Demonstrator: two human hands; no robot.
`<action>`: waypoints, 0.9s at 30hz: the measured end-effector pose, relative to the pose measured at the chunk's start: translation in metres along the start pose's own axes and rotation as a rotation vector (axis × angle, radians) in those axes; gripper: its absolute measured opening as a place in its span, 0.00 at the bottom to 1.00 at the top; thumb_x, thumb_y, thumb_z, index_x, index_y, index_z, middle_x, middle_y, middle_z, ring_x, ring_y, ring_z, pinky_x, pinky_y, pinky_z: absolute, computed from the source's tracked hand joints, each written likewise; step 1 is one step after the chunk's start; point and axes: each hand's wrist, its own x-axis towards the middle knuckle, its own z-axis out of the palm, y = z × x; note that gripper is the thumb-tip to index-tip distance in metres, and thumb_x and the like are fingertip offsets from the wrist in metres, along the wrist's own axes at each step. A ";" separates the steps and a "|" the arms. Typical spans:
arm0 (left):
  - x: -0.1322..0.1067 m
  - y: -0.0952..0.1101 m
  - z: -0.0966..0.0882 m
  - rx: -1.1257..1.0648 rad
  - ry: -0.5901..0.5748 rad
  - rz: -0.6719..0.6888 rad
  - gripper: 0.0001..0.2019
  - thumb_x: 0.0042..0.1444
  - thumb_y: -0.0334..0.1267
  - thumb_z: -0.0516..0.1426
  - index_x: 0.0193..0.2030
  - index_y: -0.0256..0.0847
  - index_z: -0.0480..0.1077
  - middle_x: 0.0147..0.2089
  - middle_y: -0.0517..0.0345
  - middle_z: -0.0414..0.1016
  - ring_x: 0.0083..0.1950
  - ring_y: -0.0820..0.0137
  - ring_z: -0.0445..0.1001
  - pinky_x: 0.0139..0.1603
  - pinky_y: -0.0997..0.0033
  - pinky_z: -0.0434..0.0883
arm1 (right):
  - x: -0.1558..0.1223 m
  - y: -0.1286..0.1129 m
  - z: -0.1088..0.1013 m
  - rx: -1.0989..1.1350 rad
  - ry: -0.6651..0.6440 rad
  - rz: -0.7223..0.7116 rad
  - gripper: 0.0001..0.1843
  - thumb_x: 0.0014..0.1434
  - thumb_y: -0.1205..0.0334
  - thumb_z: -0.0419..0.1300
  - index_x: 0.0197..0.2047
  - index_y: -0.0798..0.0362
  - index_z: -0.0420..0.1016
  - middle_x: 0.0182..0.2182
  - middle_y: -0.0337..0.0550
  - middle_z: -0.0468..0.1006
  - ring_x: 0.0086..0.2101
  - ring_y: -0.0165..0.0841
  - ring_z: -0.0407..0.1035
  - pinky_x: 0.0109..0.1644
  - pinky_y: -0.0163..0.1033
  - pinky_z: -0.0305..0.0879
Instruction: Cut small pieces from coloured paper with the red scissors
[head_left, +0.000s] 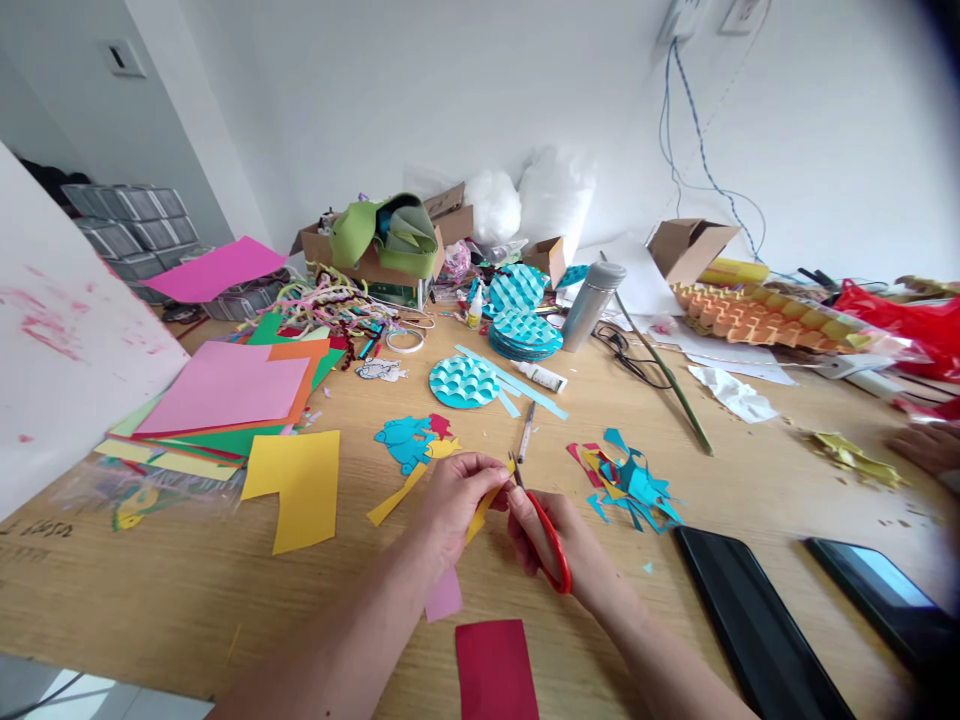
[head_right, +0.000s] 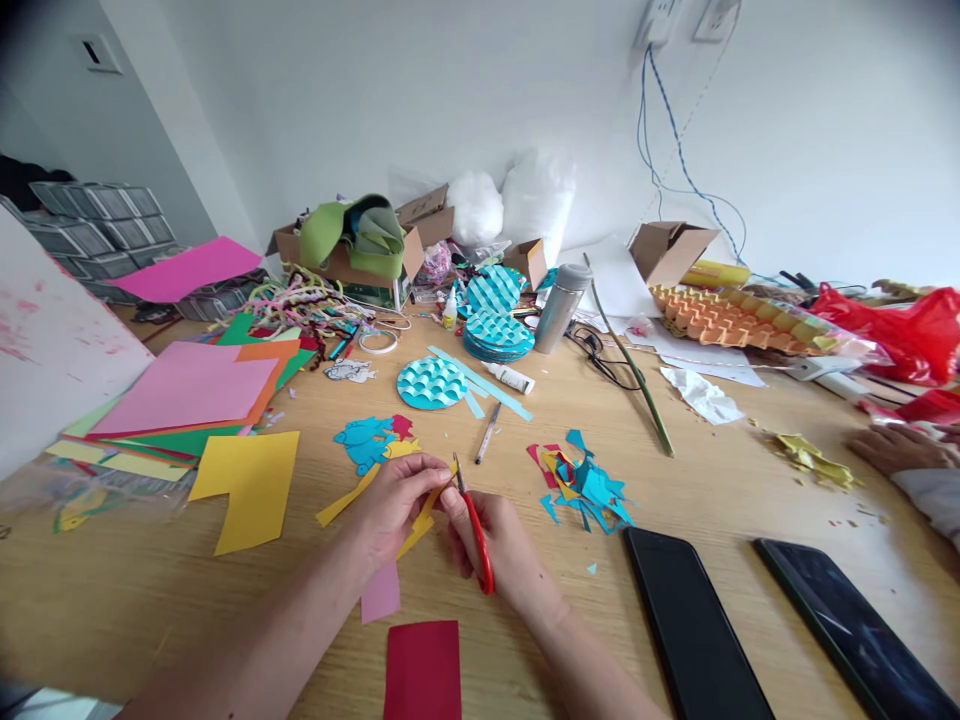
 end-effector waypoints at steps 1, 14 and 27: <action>0.000 0.000 0.000 0.000 0.000 -0.001 0.06 0.38 0.34 0.64 0.23 0.35 0.73 0.23 0.57 0.73 0.25 0.75 0.69 0.30 0.74 0.65 | 0.000 0.000 0.000 -0.002 0.001 -0.001 0.32 0.56 0.31 0.46 0.22 0.54 0.62 0.12 0.36 0.66 0.13 0.25 0.59 0.15 0.29 0.52; -0.001 -0.002 0.001 0.016 -0.004 0.002 0.05 0.39 0.34 0.63 0.24 0.35 0.72 0.24 0.57 0.73 0.26 0.74 0.70 0.31 0.74 0.66 | -0.002 -0.004 0.000 -0.017 0.046 -0.002 0.30 0.56 0.34 0.51 0.20 0.53 0.60 0.11 0.34 0.64 0.12 0.24 0.58 0.15 0.28 0.49; 0.001 0.000 -0.001 0.039 -0.012 -0.015 0.07 0.39 0.35 0.64 0.25 0.35 0.72 0.25 0.55 0.73 0.27 0.73 0.70 0.31 0.72 0.66 | 0.001 0.004 0.001 -0.025 0.078 0.006 0.29 0.55 0.36 0.53 0.19 0.52 0.59 0.09 0.34 0.63 0.10 0.23 0.55 0.14 0.28 0.46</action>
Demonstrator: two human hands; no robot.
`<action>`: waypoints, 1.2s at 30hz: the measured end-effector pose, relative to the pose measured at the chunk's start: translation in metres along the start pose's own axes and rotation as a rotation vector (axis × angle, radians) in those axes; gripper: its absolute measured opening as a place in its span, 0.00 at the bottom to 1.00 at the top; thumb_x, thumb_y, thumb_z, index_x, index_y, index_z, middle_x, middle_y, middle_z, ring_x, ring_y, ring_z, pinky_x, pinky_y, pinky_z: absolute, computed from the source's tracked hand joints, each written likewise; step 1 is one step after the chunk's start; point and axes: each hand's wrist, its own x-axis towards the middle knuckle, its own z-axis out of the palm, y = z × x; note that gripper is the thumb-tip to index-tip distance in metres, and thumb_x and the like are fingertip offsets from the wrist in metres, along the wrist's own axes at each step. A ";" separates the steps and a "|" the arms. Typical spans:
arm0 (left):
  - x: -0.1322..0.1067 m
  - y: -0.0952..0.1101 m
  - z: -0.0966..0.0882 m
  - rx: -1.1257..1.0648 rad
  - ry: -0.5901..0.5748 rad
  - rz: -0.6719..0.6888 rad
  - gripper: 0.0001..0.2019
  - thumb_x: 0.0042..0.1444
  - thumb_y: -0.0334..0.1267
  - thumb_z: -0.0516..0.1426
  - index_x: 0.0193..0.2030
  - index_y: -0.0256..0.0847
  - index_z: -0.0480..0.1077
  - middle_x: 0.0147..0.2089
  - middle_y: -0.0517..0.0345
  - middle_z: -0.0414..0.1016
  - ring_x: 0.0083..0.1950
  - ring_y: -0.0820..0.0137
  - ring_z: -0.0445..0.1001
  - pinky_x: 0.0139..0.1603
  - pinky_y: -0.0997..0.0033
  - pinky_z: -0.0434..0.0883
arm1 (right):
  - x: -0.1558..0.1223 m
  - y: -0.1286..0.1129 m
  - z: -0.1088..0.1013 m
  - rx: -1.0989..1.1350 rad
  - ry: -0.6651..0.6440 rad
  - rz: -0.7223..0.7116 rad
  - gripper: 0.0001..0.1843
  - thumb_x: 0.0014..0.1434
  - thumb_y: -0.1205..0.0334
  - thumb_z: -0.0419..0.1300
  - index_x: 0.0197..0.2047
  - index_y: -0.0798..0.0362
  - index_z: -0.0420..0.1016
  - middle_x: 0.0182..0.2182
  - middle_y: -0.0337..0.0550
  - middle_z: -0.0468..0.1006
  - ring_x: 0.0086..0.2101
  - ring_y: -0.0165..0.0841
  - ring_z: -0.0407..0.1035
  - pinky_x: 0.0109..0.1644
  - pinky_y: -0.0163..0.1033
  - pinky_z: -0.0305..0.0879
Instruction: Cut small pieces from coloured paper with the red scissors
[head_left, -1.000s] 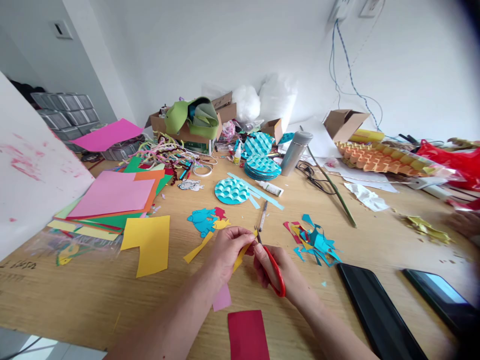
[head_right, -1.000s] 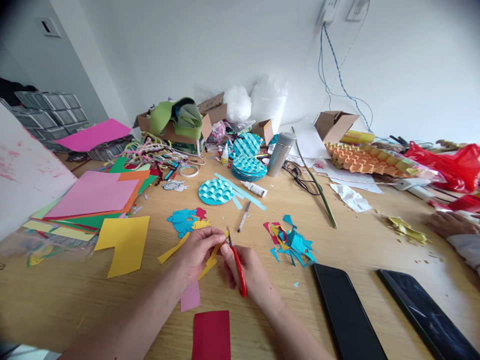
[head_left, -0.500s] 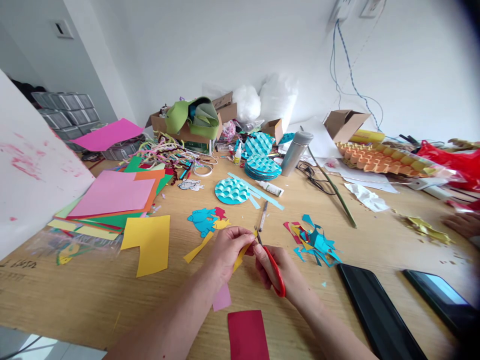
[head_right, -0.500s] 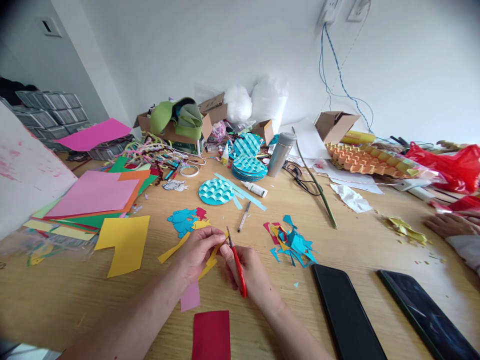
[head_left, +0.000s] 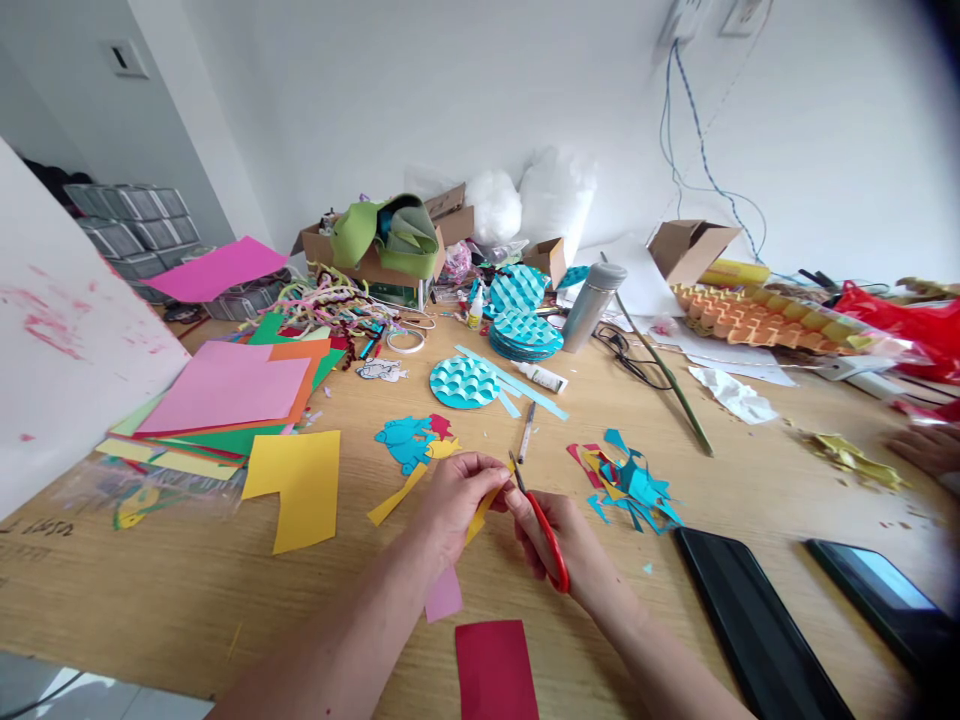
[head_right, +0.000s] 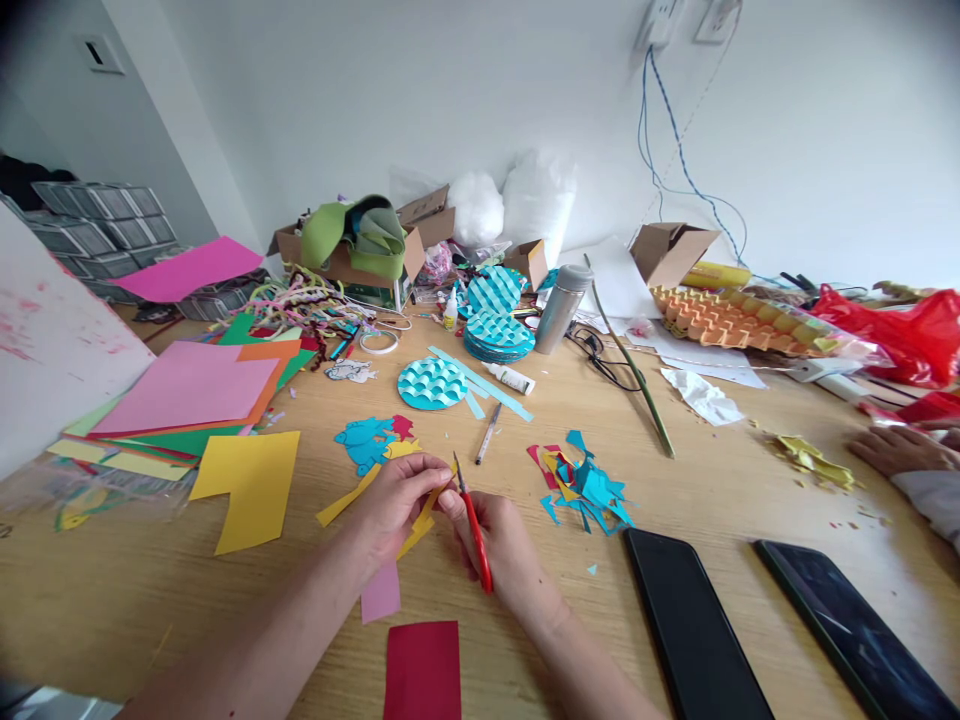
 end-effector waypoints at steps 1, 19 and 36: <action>0.000 0.000 0.000 0.004 -0.018 -0.009 0.08 0.39 0.36 0.64 0.25 0.35 0.71 0.25 0.55 0.73 0.27 0.73 0.69 0.31 0.72 0.65 | 0.000 0.000 0.000 0.009 0.005 0.003 0.28 0.54 0.36 0.54 0.20 0.52 0.60 0.09 0.33 0.63 0.10 0.23 0.55 0.14 0.28 0.46; 0.004 -0.002 -0.007 0.114 -0.061 -0.066 0.13 0.41 0.43 0.65 0.28 0.36 0.71 0.25 0.57 0.72 0.24 0.77 0.68 0.26 0.76 0.61 | 0.003 -0.007 -0.008 0.095 0.154 0.111 0.32 0.49 0.30 0.53 0.19 0.53 0.60 0.09 0.33 0.62 0.10 0.24 0.57 0.13 0.28 0.50; 0.004 0.001 -0.008 0.174 -0.012 -0.020 0.11 0.41 0.41 0.64 0.27 0.35 0.71 0.23 0.56 0.73 0.21 0.77 0.68 0.23 0.78 0.61 | 0.021 0.001 -0.042 0.782 0.312 0.074 0.13 0.48 0.55 0.63 0.23 0.54 0.66 0.16 0.36 0.68 0.17 0.27 0.61 0.16 0.29 0.50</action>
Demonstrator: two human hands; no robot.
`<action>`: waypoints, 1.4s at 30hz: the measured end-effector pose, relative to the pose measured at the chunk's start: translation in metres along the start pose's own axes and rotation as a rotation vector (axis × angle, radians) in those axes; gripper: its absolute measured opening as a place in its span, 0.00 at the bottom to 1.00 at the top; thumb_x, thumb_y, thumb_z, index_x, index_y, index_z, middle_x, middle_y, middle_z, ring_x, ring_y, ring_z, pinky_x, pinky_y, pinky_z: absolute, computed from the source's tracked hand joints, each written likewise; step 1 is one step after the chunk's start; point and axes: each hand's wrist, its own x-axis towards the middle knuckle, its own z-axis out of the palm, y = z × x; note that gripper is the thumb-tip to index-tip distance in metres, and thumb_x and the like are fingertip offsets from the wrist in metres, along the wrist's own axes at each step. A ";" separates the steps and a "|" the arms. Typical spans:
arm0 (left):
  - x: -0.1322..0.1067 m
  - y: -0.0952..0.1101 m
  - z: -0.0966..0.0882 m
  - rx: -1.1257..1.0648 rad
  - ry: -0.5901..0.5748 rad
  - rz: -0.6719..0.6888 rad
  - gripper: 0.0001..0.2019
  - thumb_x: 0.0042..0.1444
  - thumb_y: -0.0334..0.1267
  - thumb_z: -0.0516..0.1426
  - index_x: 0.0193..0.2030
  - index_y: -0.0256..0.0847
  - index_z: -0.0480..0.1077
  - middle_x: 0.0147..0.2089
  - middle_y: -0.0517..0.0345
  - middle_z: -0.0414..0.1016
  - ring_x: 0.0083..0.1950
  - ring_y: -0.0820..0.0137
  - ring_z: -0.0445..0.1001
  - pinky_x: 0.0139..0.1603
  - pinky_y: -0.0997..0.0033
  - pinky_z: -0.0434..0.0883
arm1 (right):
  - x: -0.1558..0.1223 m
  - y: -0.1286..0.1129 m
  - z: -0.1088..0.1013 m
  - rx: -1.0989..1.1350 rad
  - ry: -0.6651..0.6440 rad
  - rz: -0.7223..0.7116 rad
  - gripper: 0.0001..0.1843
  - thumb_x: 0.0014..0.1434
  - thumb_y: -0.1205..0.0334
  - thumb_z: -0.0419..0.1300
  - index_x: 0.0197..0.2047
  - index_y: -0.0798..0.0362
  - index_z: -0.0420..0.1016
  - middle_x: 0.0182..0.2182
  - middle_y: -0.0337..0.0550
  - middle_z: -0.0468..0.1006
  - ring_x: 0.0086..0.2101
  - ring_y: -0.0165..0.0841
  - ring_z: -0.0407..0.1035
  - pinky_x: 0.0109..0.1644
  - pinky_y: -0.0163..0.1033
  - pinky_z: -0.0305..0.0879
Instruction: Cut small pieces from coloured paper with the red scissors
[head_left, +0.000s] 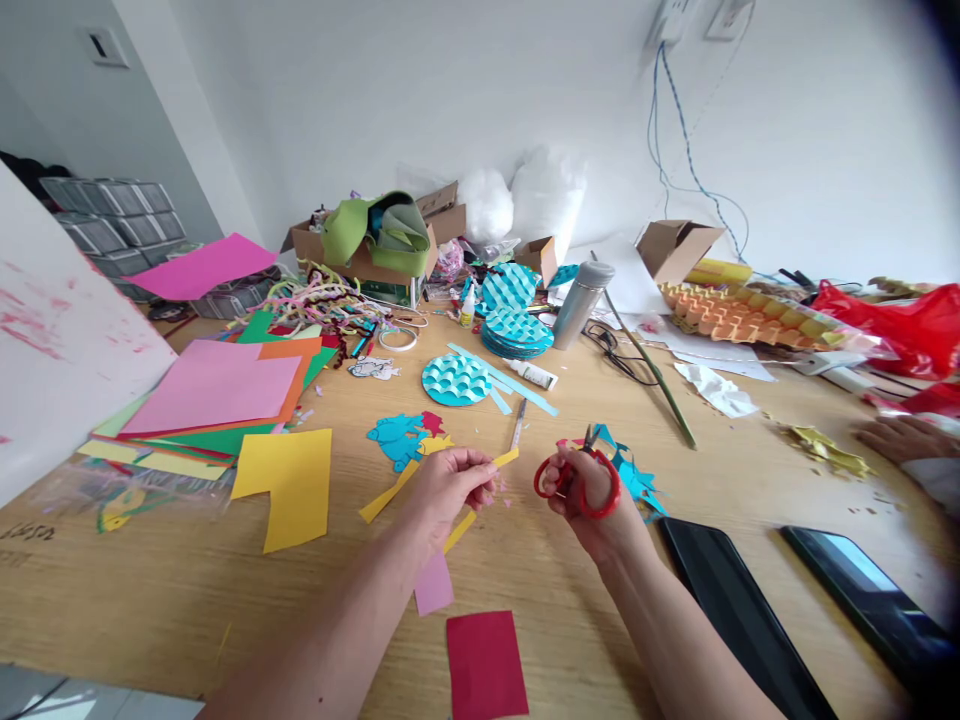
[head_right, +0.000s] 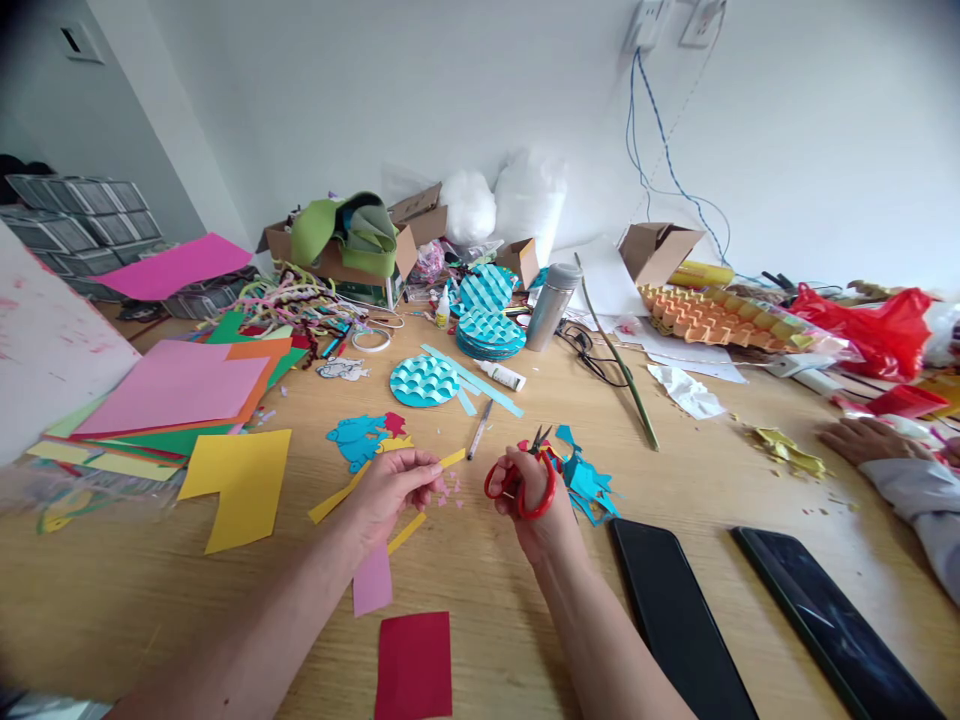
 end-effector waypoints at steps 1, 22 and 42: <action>0.000 0.000 0.000 0.001 0.003 -0.003 0.11 0.40 0.40 0.64 0.27 0.35 0.71 0.23 0.57 0.73 0.21 0.77 0.67 0.23 0.78 0.60 | 0.000 0.002 0.001 -0.017 0.009 -0.025 0.12 0.47 0.58 0.63 0.23 0.54 0.66 0.17 0.36 0.68 0.18 0.27 0.62 0.16 0.29 0.50; -0.007 0.003 0.004 -0.533 -0.221 -0.207 0.13 0.46 0.37 0.65 0.36 0.30 0.75 0.32 0.51 0.76 0.28 0.77 0.71 0.30 0.78 0.67 | -0.020 0.010 0.019 -0.128 -0.172 -0.239 0.15 0.53 0.54 0.63 0.23 0.56 0.70 0.19 0.39 0.71 0.18 0.26 0.61 0.18 0.30 0.56; -0.005 -0.003 0.010 -0.351 0.034 -0.022 0.10 0.41 0.36 0.67 0.28 0.31 0.76 0.28 0.52 0.76 0.28 0.74 0.72 0.31 0.74 0.68 | -0.027 0.012 0.022 -0.366 -0.205 -0.136 0.28 0.55 0.36 0.53 0.27 0.55 0.71 0.20 0.41 0.72 0.20 0.29 0.65 0.17 0.31 0.59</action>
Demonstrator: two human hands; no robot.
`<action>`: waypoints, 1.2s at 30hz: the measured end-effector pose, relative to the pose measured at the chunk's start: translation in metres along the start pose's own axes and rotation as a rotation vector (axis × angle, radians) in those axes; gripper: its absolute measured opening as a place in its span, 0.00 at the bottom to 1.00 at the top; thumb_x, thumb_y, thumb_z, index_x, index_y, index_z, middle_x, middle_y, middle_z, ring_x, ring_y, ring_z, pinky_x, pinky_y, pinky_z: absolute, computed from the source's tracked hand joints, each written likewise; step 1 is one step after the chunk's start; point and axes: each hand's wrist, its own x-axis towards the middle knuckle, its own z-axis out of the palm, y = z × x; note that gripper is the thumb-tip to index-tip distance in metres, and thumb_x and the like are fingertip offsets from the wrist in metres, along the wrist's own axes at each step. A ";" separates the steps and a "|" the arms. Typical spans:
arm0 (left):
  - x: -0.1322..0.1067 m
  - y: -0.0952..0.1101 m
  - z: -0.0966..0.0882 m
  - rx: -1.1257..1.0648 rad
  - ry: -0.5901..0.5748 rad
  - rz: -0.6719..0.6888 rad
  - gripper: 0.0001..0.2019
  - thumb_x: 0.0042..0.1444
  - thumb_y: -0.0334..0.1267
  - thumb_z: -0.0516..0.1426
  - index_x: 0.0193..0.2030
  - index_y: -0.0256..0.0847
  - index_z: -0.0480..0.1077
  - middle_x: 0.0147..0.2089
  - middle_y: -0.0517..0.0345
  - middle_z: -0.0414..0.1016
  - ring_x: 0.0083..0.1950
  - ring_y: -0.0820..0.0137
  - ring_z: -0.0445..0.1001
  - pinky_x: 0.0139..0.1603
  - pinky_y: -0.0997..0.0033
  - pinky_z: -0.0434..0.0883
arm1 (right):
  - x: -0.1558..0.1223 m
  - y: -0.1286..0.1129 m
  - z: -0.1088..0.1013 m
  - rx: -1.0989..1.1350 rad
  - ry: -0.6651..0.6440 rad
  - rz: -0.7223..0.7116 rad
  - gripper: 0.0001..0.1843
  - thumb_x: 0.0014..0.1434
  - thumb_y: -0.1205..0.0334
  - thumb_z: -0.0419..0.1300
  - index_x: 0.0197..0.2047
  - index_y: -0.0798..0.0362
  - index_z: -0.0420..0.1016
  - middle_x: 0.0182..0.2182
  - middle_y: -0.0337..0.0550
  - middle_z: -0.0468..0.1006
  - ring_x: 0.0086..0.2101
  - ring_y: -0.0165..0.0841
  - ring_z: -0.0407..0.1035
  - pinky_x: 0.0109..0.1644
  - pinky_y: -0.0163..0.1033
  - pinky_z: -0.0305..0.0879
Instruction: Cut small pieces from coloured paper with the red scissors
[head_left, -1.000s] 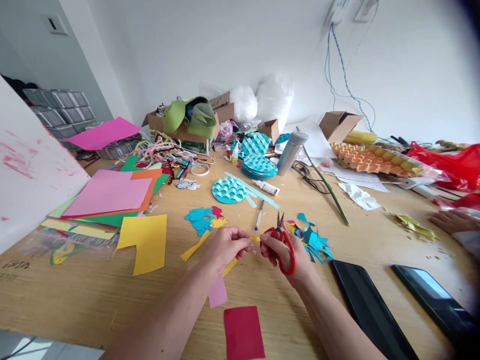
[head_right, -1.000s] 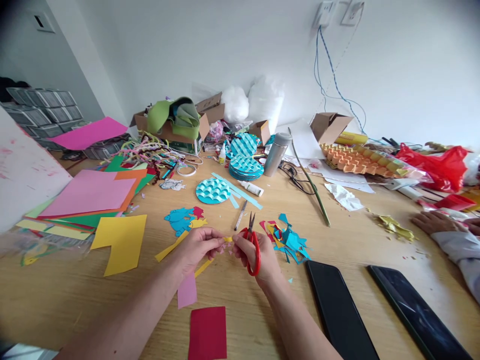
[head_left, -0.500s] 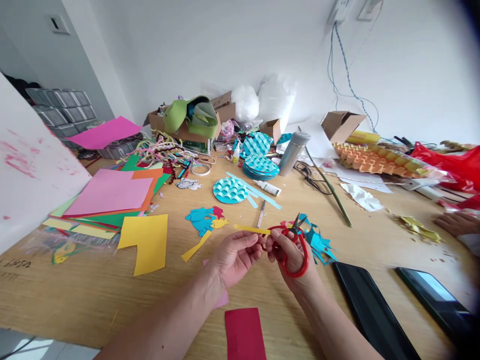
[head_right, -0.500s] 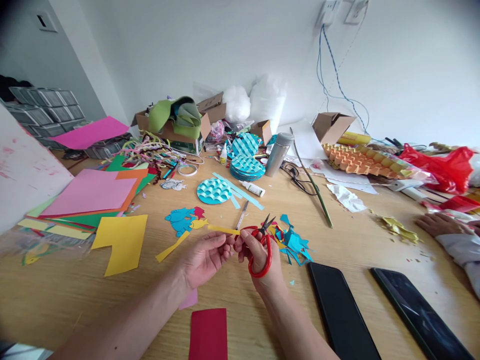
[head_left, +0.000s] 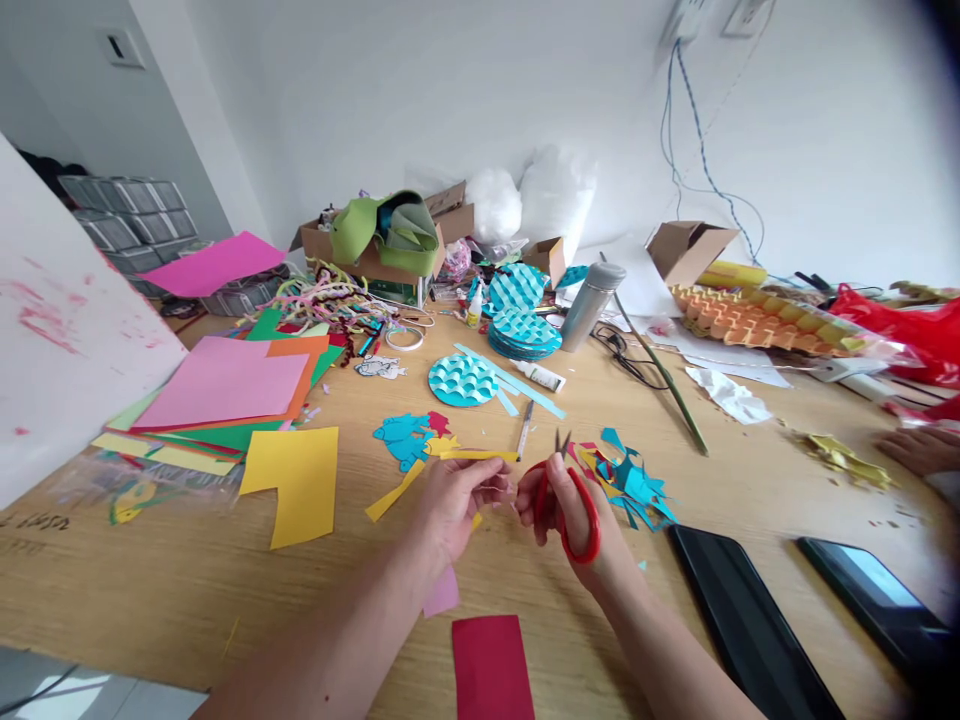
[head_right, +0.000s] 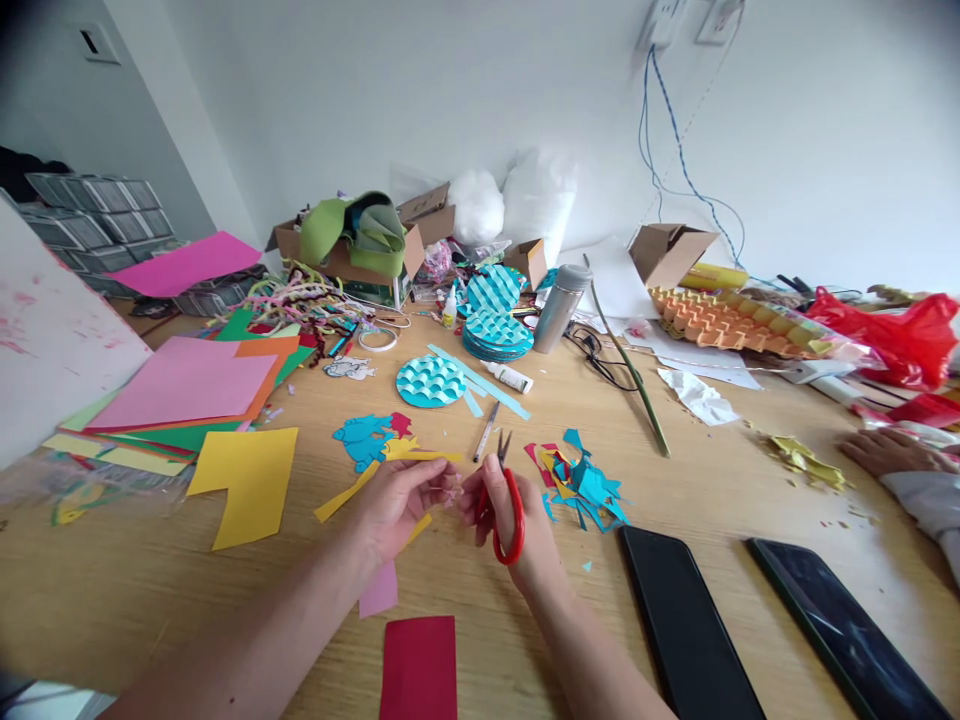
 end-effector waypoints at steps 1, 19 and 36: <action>0.001 0.002 -0.001 -0.009 0.026 -0.005 0.10 0.41 0.36 0.66 0.28 0.31 0.76 0.29 0.50 0.77 0.29 0.73 0.73 0.32 0.73 0.69 | -0.001 -0.001 0.000 -0.034 -0.038 0.039 0.30 0.55 0.34 0.50 0.26 0.55 0.70 0.19 0.41 0.71 0.18 0.29 0.65 0.16 0.31 0.57; 0.000 0.003 0.000 -0.028 -0.050 0.032 0.06 0.44 0.33 0.63 0.29 0.33 0.77 0.31 0.49 0.79 0.33 0.68 0.77 0.37 0.70 0.70 | -0.007 0.004 0.005 -0.407 -0.242 0.101 0.30 0.57 0.36 0.50 0.21 0.55 0.64 0.14 0.37 0.68 0.14 0.25 0.61 0.17 0.28 0.55; 0.001 0.001 0.000 -0.065 -0.034 0.015 0.05 0.43 0.31 0.63 0.28 0.32 0.77 0.30 0.50 0.79 0.31 0.69 0.76 0.36 0.72 0.70 | -0.005 0.006 0.004 -0.436 -0.214 0.103 0.30 0.56 0.35 0.51 0.19 0.54 0.62 0.12 0.35 0.65 0.12 0.24 0.60 0.15 0.28 0.52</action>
